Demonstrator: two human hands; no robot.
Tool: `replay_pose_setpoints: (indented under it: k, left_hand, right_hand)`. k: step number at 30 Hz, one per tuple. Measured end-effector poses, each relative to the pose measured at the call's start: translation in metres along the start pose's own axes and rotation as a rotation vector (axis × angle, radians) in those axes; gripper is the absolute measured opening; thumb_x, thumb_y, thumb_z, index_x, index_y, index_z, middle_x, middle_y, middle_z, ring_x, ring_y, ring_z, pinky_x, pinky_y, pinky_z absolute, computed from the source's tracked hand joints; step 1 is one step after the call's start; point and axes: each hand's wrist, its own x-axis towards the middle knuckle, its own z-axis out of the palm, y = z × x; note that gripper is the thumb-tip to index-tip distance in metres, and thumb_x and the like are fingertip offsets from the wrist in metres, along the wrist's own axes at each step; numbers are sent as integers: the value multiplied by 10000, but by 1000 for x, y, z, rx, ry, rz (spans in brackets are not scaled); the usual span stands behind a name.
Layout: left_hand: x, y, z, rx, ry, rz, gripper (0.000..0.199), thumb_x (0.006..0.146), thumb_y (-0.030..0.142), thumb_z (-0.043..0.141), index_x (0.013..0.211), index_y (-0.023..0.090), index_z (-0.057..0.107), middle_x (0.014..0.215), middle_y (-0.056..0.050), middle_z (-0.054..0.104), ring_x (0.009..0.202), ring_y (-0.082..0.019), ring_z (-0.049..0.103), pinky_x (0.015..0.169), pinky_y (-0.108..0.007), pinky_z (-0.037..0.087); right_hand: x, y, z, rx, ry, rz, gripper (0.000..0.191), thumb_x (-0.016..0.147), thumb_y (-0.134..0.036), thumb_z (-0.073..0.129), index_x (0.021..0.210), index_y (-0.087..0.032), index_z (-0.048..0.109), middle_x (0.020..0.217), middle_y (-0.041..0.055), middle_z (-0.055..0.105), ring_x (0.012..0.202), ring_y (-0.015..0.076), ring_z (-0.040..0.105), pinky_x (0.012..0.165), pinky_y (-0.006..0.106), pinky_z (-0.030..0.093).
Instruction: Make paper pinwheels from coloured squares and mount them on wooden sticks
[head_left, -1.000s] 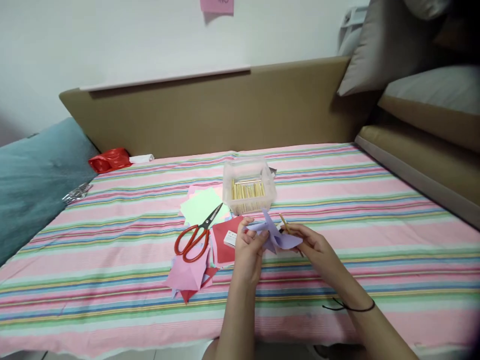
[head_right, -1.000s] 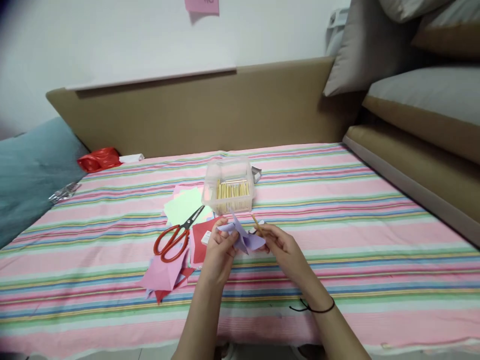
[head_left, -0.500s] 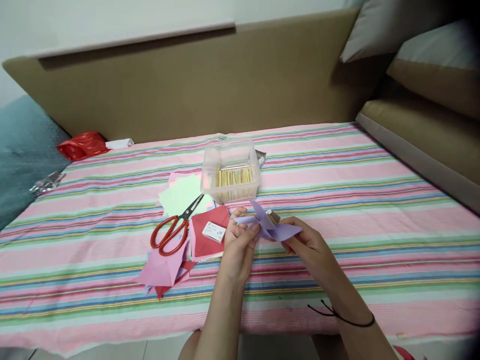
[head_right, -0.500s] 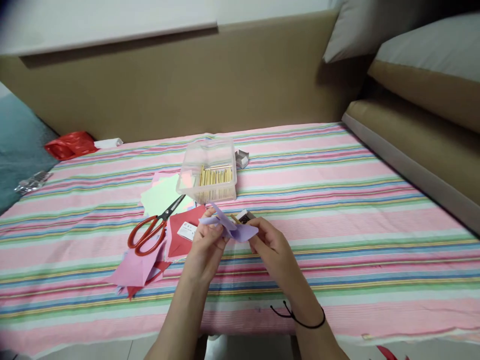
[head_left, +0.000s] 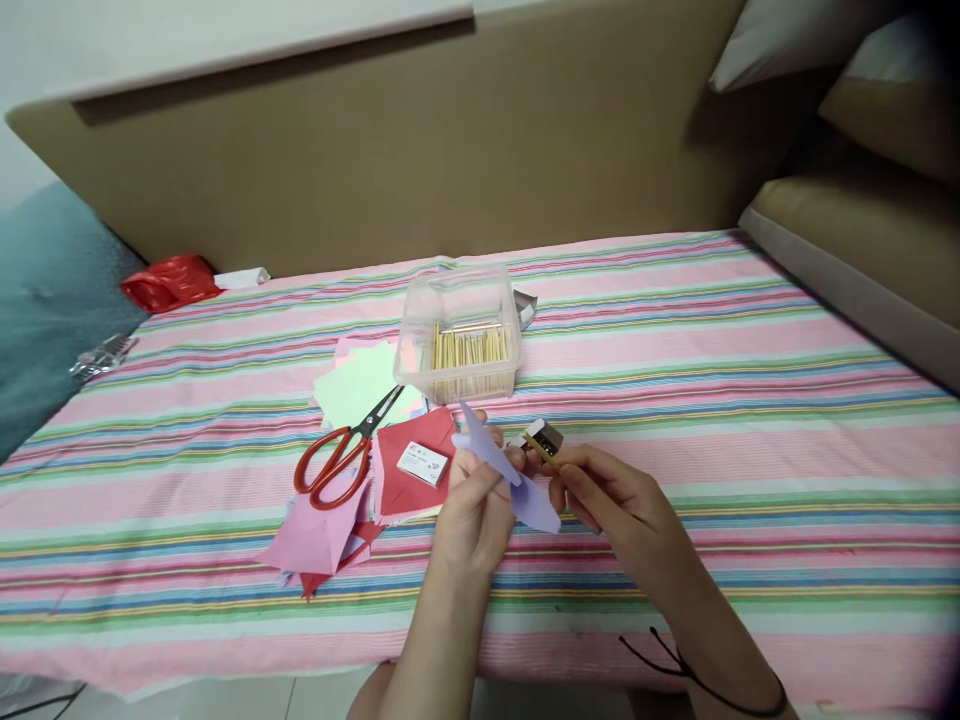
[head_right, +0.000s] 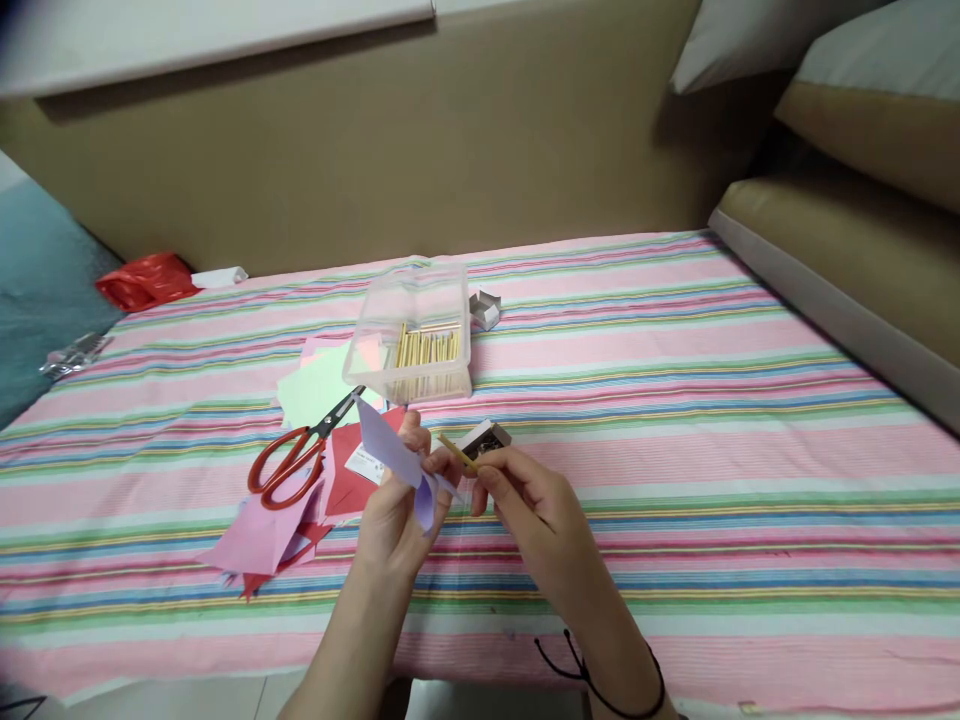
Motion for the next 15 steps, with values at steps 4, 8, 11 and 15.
replay_pose_setpoints:
  k: [4,8,11,15]
  left_hand:
    - [1,-2,3,37,0,4,584,575,133,830,1074,281,565,702,73,554,624,-82,554,652,-228,442]
    - [0,-3,2,66,5,19,606,579,152,834,1095,284,546,717,68,571,682,-101,593,704,-249,459]
    - [-1,-2,2,100,-34,13,609,577,171,843,1092,278,536,715,69,580,713,-103,615,721,-237,468]
    - [-1,-2,2,111,-40,29,563,583,157,840,1051,266,547,716,66,593,673,-86,606,686,-203,469]
  right_hand:
    - [-1,-3,4,-17,61,-37,142,877,-345,594,874,-214,648,772,10,614,694,122,551,595,226,432]
    - [-2,-6,7,-29,140,-78,135,828,-337,629,884,-221,669,828,33,664,700,148,596,576,236,482]
    - [-2,-9,7,-55,169,-97,135,820,-331,624,879,-223,680,839,40,680,694,154,614,572,239,504]
    - [-2,-10,6,-21,180,-130,95,812,-299,644,862,-240,700,846,32,690,732,157,626,602,236,513]
